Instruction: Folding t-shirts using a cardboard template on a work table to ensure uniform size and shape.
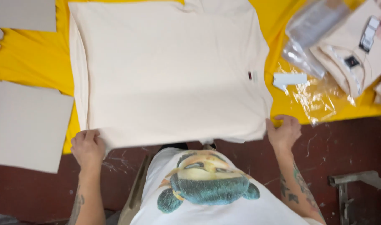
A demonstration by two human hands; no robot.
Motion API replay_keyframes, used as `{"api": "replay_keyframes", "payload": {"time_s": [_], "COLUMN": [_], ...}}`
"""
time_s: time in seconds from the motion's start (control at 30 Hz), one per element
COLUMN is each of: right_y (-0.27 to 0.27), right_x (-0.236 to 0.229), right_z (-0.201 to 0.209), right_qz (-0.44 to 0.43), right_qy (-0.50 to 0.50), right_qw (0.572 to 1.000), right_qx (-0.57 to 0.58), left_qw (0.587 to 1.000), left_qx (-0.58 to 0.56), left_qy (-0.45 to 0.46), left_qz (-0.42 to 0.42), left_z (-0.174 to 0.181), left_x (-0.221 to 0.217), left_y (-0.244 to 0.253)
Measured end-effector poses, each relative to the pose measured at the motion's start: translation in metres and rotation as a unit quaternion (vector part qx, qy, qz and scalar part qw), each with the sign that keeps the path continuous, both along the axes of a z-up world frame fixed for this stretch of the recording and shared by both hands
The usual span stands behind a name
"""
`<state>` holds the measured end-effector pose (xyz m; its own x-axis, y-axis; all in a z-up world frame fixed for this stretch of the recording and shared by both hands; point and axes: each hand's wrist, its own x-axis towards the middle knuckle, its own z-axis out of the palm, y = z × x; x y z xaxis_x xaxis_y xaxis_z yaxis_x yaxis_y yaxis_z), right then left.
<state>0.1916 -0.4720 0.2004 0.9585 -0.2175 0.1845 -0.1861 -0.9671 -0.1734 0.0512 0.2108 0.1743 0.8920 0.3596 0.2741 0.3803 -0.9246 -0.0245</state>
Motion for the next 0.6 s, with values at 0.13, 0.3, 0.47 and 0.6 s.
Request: {"api": "replay_keyframes", "payload": {"time_s": [0.13, 0.3, 0.47, 0.6], "right_y": [0.052, 0.165, 0.213, 0.189], "right_x": [0.103, 0.258, 0.409, 0.533], "right_z": [0.029, 0.031, 0.02, -0.065], "right_qz": [0.068, 0.324, 0.355, 0.269], "right_qy": [-0.094, -0.137, -0.153, -0.026], "right_qw": [0.993, 0.933, 0.921, 0.963], "right_qx": [0.031, 0.078, 0.041, 0.017], "left_qw": [0.994, 0.912, 0.958, 0.892], "left_qx": [-0.036, -0.058, 0.026, -0.193], "left_qy": [-0.073, -0.099, -0.15, -0.172], "left_qz": [-0.071, -0.393, -0.244, -0.37], "left_z": [0.002, 0.018, 0.002, 0.017], "left_x": [0.126, 0.274, 0.364, 0.456], "left_y": [0.033, 0.015, 0.082, -0.018]}}
